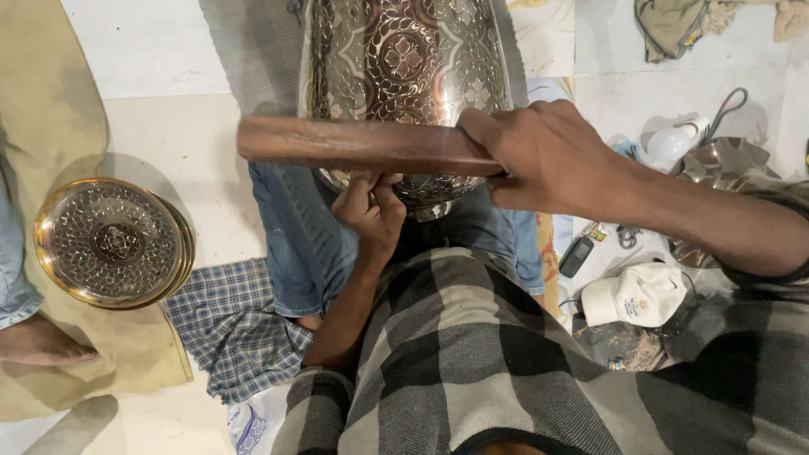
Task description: The person sits on the floor and uses a wooden mallet to hammer a chisel into a large silver metal vessel, creating decorative patterns. They repeatedly strike the chisel and adjust the vessel's position to work on different areas.
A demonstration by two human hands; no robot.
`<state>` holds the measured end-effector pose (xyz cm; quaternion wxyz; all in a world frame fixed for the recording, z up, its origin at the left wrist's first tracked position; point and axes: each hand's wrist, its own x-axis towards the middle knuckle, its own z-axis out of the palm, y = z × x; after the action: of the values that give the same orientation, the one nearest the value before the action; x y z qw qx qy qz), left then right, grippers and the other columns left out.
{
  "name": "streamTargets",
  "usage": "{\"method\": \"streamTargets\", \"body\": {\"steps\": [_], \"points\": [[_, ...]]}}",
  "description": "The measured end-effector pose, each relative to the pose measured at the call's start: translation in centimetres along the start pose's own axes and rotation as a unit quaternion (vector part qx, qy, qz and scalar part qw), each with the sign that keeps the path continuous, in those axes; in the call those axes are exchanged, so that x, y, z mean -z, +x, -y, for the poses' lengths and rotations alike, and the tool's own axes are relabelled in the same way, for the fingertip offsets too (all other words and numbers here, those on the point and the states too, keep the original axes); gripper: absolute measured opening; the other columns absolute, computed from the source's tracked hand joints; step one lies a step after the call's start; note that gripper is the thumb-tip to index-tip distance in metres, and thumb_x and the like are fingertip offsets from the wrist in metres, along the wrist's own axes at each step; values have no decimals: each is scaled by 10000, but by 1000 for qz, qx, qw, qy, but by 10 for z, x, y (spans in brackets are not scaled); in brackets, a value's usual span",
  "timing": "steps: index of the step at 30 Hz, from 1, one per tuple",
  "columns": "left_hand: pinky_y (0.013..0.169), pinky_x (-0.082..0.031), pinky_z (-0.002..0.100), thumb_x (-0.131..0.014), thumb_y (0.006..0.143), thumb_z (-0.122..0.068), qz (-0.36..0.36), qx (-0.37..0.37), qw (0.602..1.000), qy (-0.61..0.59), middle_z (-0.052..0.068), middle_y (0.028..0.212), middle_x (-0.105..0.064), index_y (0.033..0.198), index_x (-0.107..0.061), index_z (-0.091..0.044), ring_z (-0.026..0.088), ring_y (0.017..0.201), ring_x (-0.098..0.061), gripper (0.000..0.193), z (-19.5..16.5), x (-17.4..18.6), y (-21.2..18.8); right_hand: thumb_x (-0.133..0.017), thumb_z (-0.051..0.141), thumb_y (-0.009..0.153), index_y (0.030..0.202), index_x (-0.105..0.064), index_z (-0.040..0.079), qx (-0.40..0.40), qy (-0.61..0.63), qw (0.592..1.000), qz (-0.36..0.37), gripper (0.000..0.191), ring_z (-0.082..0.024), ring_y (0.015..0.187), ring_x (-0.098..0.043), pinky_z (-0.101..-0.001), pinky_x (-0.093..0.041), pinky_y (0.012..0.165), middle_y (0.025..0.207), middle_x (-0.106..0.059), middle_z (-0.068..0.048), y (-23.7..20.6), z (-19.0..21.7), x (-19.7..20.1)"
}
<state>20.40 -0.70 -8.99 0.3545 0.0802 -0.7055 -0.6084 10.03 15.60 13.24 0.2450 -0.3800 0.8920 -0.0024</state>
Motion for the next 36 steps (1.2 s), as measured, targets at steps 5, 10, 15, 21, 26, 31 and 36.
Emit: {"method": "streamTargets", "body": {"steps": [5,10,15,21,26,31,36], "points": [[746,-625,298,-554,961,97,2,-40,998,-40,133,974,-770,1223,-664,30,166,852,-755,292,-2,-5,2,-738,65,685,972,-507,35,27,75,995,-55,369,-269,470,-638,-389,-492,456,634,-628,-114,1,-7,-3],[565,-447,351,-621,887,92,26,-31,990,132,149,679,-653,942,-775,-12,216,542,-574,194,0,0,1,-717,114,851,1061,-498,60,4,-98,994,41,309,-233,489,-584,-373,-468,435,715,-618,-118,-2,3,13],[582,-490,345,-540,813,108,75,-71,993,63,105,707,-644,979,-705,-30,217,586,-630,272,1,4,8,-753,103,743,1050,-469,39,17,-47,999,15,423,-232,414,-560,-374,-454,383,672,-590,-139,0,10,13],[542,-477,378,-489,724,128,139,-75,986,55,124,709,-636,1057,-737,28,228,563,-598,427,-1,9,19,-728,91,710,998,-463,36,15,15,1000,-10,395,-244,418,-551,-397,-447,400,683,-595,-143,-9,-9,-12],[626,-522,435,-524,660,74,192,-125,971,69,141,739,-627,986,-743,-32,299,646,-627,407,-1,13,26,-700,116,689,962,-457,13,9,148,985,-85,379,-299,445,-572,-422,-491,428,610,-600,-146,-19,-17,-33],[626,-554,424,-537,674,66,258,-178,948,55,134,767,-678,1074,-766,-37,276,649,-667,472,2,15,42,-732,121,630,1081,-485,-36,18,125,980,-156,538,-412,511,-590,-499,-479,482,660,-596,-194,-35,-21,-52],[673,-587,413,-587,693,32,370,-222,901,51,105,921,-749,1185,-746,-81,257,748,-721,529,-4,19,64,-726,87,720,1089,-489,4,-46,207,957,-199,445,-383,598,-654,-458,-500,538,739,-647,-203,-52,-18,-93]]}}
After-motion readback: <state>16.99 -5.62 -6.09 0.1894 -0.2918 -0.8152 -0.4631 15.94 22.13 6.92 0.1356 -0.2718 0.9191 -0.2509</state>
